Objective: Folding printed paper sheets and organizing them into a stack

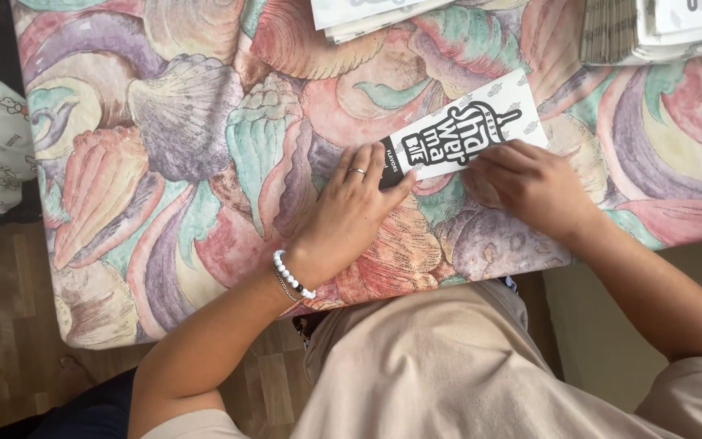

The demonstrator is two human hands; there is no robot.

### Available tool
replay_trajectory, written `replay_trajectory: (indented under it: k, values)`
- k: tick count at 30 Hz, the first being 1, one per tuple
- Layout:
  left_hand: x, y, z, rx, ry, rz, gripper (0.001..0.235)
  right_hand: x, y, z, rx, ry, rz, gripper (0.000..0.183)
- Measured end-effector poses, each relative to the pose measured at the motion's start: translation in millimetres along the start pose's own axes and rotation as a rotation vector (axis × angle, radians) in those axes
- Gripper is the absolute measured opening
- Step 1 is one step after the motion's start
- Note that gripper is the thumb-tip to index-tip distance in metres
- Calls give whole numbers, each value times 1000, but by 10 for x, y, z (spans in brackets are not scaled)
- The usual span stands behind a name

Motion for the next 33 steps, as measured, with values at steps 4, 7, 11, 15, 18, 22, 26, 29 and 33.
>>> replay_trajectory:
  k: [4,7,11,15,18,22,26,29,33]
  values:
    - [-18,-10,20,-80,101,-150,49,-147,257,-228,24,47,-60,10]
    - [-159,-136,25,-59,82,-328,51,-83,269,-233,18,47,-61,9]
    - [-331,-265,-7,-49,111,-493,57,-78,216,-217,75,42,-112,11]
    - [-397,-329,21,-19,154,-584,48,-75,183,-227,109,35,-162,11]
    - [-316,-269,49,2,159,-512,45,-71,193,-234,104,17,-160,12]
    - [-251,-235,113,-17,137,-424,43,-146,392,-360,47,-19,-155,12]
    - [-322,-202,157,-59,89,-249,52,-17,430,-322,81,-11,-10,16]
    - [-284,-188,221,-57,39,-204,48,-15,485,-196,34,-35,96,22]
    - [-244,-173,294,-33,17,-165,42,-164,554,69,-84,-148,28,48]
Point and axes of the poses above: each hand's wrist, its own z-axis towards the middle knuckle, its own x-axis out of the back of the hand, y = z × x, the point moved 7 cm from there along z, towards the middle knuckle, and after that the axes turned 1 degree about -y, right-handed, at the moved point
